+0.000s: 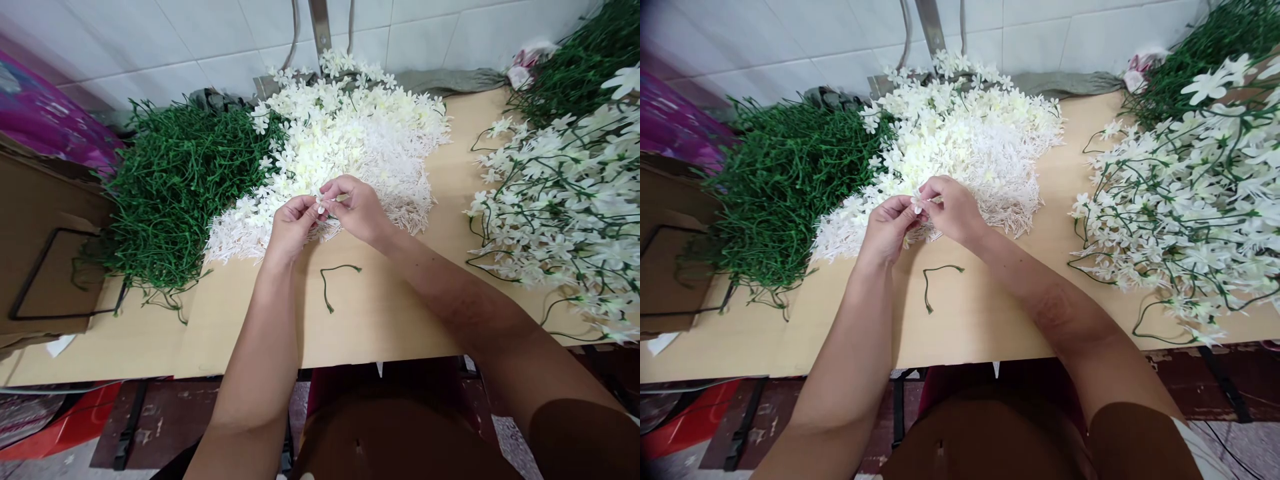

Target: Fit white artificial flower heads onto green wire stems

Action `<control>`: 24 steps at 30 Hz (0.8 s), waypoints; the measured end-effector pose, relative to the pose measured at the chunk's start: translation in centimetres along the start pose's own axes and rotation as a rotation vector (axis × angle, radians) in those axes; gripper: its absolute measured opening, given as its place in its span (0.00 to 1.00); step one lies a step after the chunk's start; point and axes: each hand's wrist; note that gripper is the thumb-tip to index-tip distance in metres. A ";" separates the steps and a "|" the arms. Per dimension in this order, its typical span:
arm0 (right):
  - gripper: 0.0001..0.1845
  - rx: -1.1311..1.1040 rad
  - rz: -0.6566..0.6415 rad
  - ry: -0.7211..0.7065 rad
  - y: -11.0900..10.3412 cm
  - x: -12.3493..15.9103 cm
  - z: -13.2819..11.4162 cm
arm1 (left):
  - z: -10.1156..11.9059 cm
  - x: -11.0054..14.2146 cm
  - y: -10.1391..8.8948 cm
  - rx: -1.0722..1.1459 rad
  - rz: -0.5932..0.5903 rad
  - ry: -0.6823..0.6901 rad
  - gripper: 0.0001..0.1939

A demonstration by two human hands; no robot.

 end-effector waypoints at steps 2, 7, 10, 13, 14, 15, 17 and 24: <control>0.07 -0.087 -0.053 0.023 -0.2 -0.2 0.1 | 0.3 0.1 0.0 -0.020 0.000 0.004 0.13; 0.06 -0.096 -0.034 0.061 -0.5 -0.2 -0.1 | 0.6 0.3 0.2 -0.071 0.007 0.014 0.14; 0.10 -0.165 -0.012 0.101 -0.4 -0.1 -0.4 | 0.4 0.4 0.2 -0.049 -0.030 0.067 0.15; 0.15 -0.273 -0.015 0.143 -0.4 -0.1 -0.7 | 0.3 0.4 0.2 -0.017 -0.073 0.107 0.16; 0.15 -0.304 -0.043 0.156 -0.4 -0.1 -0.8 | 0.3 0.4 0.2 -0.020 -0.075 0.109 0.16; 0.15 -0.330 -0.079 0.165 -0.5 -0.1 -0.8 | 0.3 0.4 0.2 -0.029 -0.072 0.107 0.16; 0.16 -0.358 -0.133 0.168 -0.6 -0.1 -0.8 | 0.3 0.5 0.3 -0.048 -0.055 0.097 0.15; 0.14 -0.246 -0.062 0.140 -2.4 0.6 -1.0 | 0.6 1.1 0.2 -0.156 -0.180 0.100 0.13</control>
Point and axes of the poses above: each hand's wrist, its own x-axis away from the middle knuckle, its own y-axis out of the palm, z = x × y, and after that the axes turned 2 degrees about -y, right-handed
